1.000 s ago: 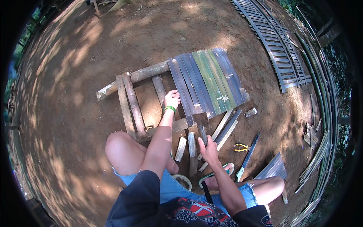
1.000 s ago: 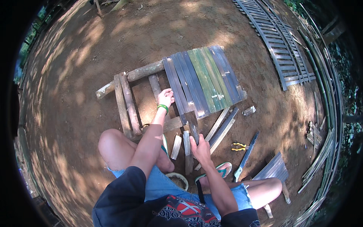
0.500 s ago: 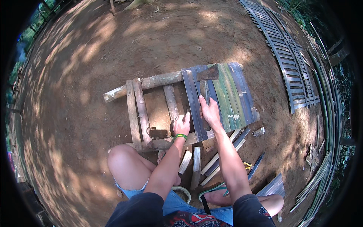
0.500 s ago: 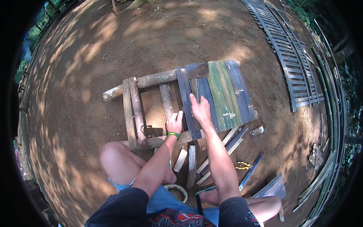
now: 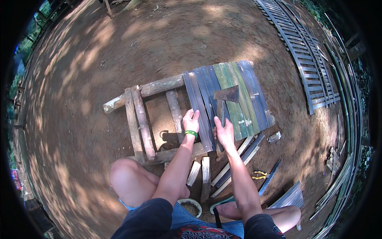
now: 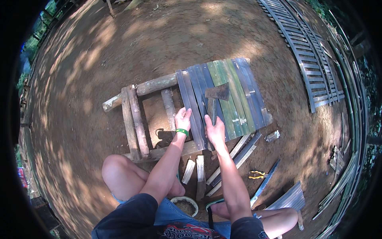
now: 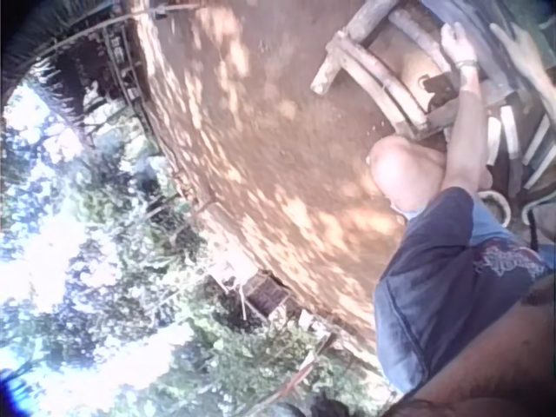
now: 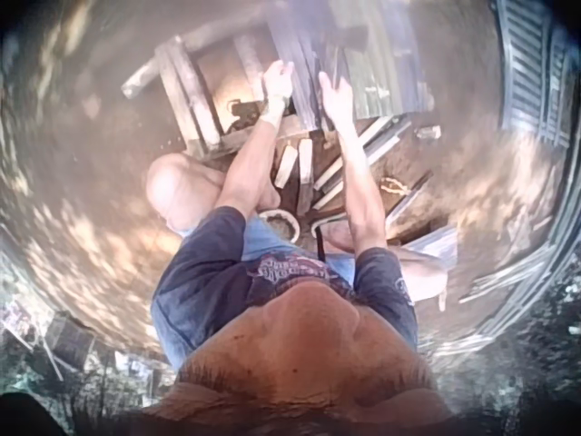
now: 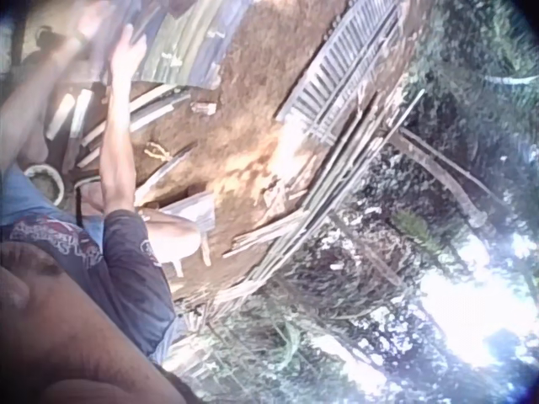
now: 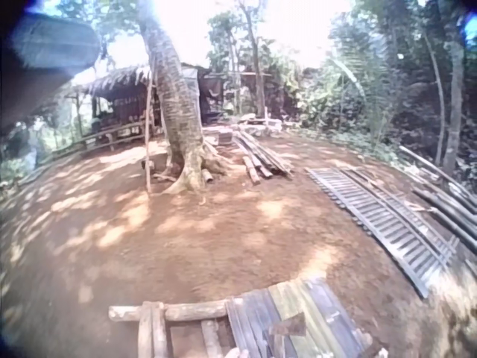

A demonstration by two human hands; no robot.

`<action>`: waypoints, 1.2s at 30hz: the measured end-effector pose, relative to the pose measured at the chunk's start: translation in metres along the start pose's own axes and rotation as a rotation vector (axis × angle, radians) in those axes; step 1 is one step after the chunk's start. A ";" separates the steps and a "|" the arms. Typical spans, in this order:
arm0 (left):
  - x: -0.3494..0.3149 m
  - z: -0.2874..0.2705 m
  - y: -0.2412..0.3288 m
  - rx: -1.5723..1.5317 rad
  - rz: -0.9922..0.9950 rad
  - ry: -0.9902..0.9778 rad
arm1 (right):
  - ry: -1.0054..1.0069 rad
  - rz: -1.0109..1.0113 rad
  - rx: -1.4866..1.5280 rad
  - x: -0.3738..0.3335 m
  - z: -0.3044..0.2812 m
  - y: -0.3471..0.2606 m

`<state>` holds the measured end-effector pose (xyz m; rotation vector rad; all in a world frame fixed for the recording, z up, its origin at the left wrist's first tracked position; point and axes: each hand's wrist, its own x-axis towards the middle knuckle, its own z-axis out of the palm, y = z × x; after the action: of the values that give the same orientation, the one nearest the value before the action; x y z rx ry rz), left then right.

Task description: The person is assembling a wooden structure using bamboo slats and a wooden frame. They place slats onto the frame, adjust their positions, and use a hammer to secure them. The person also lifts and repositions the assembled sections.

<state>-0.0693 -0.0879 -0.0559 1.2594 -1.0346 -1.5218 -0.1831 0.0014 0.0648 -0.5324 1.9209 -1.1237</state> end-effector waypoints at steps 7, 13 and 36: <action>0.008 -0.006 -0.010 -0.040 -0.035 -0.023 | -0.009 0.013 -0.064 -0.004 0.003 0.011; -0.019 -0.007 0.014 0.421 0.011 0.105 | 0.036 -0.213 -0.275 0.020 0.013 -0.001; -0.100 -0.112 0.019 1.447 -0.095 0.133 | 0.007 -0.363 -0.375 0.099 0.088 -0.099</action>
<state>0.0533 -0.0040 -0.0278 2.2893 -2.1078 -0.5376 -0.1718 -0.1622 0.0837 -1.1198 2.1056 -0.9807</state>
